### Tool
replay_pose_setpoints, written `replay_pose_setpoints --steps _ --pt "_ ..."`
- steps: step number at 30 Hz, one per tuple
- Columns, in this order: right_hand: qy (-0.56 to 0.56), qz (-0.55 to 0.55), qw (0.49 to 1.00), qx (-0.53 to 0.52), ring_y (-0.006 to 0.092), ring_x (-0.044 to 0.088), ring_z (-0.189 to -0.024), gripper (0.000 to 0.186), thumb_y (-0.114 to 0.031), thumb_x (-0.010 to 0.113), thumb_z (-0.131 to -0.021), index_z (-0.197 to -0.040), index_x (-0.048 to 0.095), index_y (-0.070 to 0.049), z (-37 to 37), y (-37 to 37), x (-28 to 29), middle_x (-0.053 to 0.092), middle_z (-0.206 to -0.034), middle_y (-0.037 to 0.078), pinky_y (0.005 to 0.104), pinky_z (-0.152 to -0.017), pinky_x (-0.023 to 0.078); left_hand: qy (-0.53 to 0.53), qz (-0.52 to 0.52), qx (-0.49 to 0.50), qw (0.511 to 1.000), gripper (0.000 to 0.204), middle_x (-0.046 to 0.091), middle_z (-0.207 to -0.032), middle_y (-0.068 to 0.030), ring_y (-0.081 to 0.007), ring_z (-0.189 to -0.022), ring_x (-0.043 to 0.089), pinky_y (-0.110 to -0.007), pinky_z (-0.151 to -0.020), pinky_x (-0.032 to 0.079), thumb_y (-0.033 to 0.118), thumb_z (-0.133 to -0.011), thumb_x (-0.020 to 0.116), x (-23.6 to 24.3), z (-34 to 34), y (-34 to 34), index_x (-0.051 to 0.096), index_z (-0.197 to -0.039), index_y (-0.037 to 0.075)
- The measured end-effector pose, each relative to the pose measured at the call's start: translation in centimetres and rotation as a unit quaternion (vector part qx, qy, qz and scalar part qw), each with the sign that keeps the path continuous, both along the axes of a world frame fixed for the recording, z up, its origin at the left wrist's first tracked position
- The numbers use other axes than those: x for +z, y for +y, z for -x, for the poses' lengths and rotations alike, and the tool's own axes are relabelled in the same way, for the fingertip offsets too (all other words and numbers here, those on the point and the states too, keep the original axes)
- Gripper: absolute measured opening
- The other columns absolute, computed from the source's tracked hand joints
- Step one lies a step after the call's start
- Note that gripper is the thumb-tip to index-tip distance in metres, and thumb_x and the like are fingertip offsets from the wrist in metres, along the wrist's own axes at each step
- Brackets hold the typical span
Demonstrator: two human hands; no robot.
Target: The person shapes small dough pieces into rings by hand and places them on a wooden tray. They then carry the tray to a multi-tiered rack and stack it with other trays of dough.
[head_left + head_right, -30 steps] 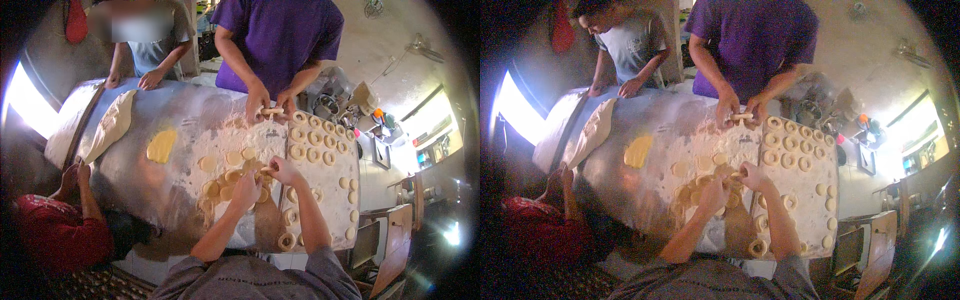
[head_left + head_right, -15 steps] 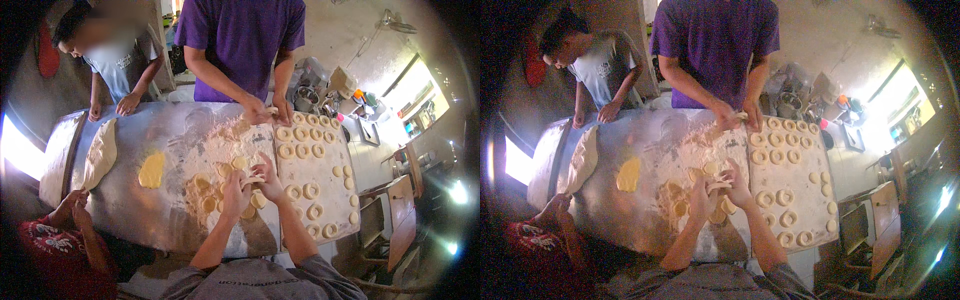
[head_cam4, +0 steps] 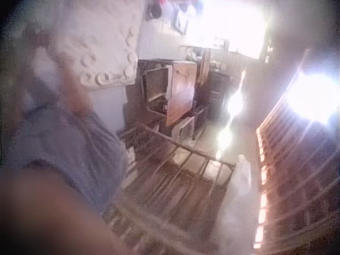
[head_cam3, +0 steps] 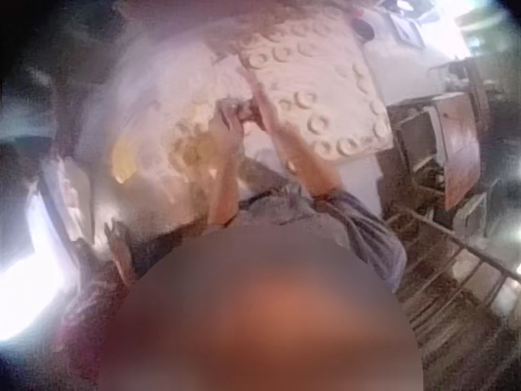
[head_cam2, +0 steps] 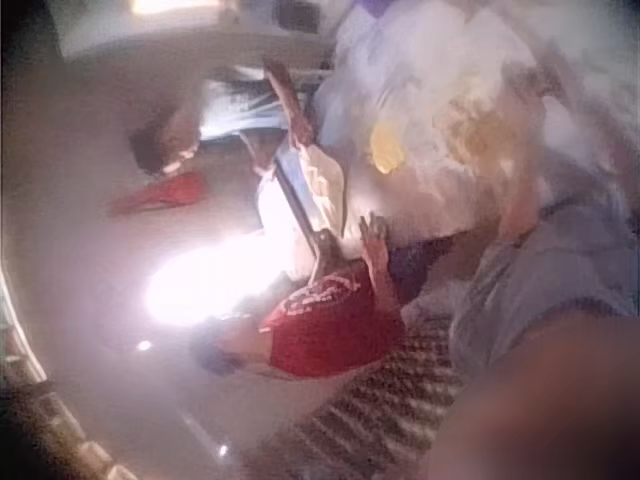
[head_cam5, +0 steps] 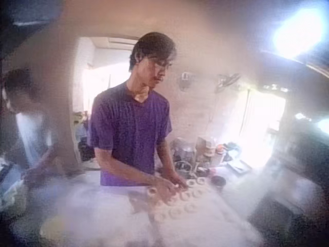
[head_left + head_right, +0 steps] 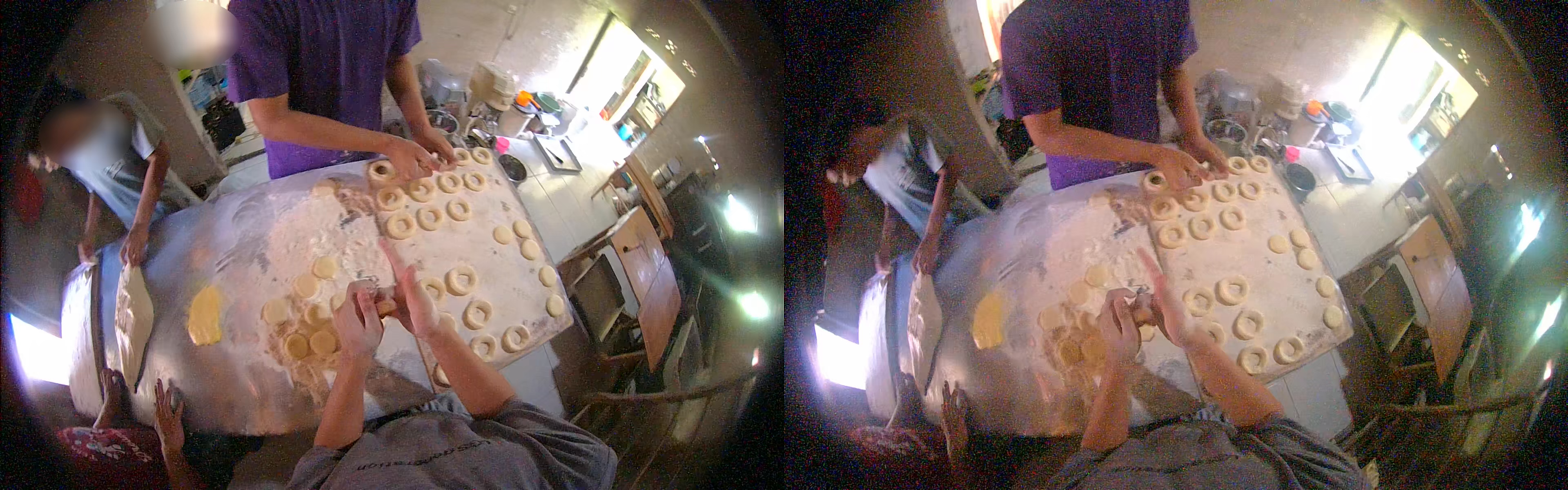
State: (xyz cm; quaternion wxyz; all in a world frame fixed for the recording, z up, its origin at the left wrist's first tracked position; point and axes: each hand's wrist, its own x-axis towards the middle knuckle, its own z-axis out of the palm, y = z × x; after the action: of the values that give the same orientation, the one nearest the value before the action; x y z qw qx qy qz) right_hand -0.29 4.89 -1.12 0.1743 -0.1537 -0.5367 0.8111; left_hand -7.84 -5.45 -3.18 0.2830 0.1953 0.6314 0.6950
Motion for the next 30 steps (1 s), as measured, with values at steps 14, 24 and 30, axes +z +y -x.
replay_pose_setpoints --steps 14,24,30 --pt "0.069 0.074 0.993 -0.064 0.0166 0.062 -0.072 0.065 -0.053 0.032 -0.099 -0.149 0.021 -0.012 -14.5 8.7 0.7 0.062 -0.083 0.010 0.0278 -0.067 0.051 0.357 0.040 0.019 0.933 0.009 0.058 -0.070 -0.0113 -0.0260 -0.060 0.060 -0.037 -0.056 0.047 0.014 -0.099 0.045 1.9 -13.0 10.8 0.051 -0.100 0.007" --pt "0.039 -0.032 0.993 -0.105 0.0121 0.053 -0.048 0.060 -0.049 0.037 -0.100 -0.146 0.027 -0.013 -21.1 13.6 -1.0 0.049 -0.054 0.001 0.0256 -0.046 0.046 0.285 0.097 -0.120 0.946 0.020 0.061 -0.070 -0.0192 -0.0413 -0.071 0.064 -0.048 -0.058 0.047 0.027 -0.100 0.044 2.2 -19.5 16.7 0.052 -0.108 0.012" --pt "-0.061 -0.147 0.985 -0.067 0.0086 0.055 -0.086 0.074 -0.054 0.044 -0.097 -0.150 0.021 -0.008 -24.1 15.9 -0.7 0.056 -0.094 0.001 0.0260 -0.075 0.047 0.181 0.132 -0.164 0.961 0.026 0.061 -0.072 -0.0237 -0.0474 -0.072 0.061 -0.053 -0.062 0.046 0.033 -0.101 0.040 2.4 -22.1 18.9 0.046 -0.115 0.012"
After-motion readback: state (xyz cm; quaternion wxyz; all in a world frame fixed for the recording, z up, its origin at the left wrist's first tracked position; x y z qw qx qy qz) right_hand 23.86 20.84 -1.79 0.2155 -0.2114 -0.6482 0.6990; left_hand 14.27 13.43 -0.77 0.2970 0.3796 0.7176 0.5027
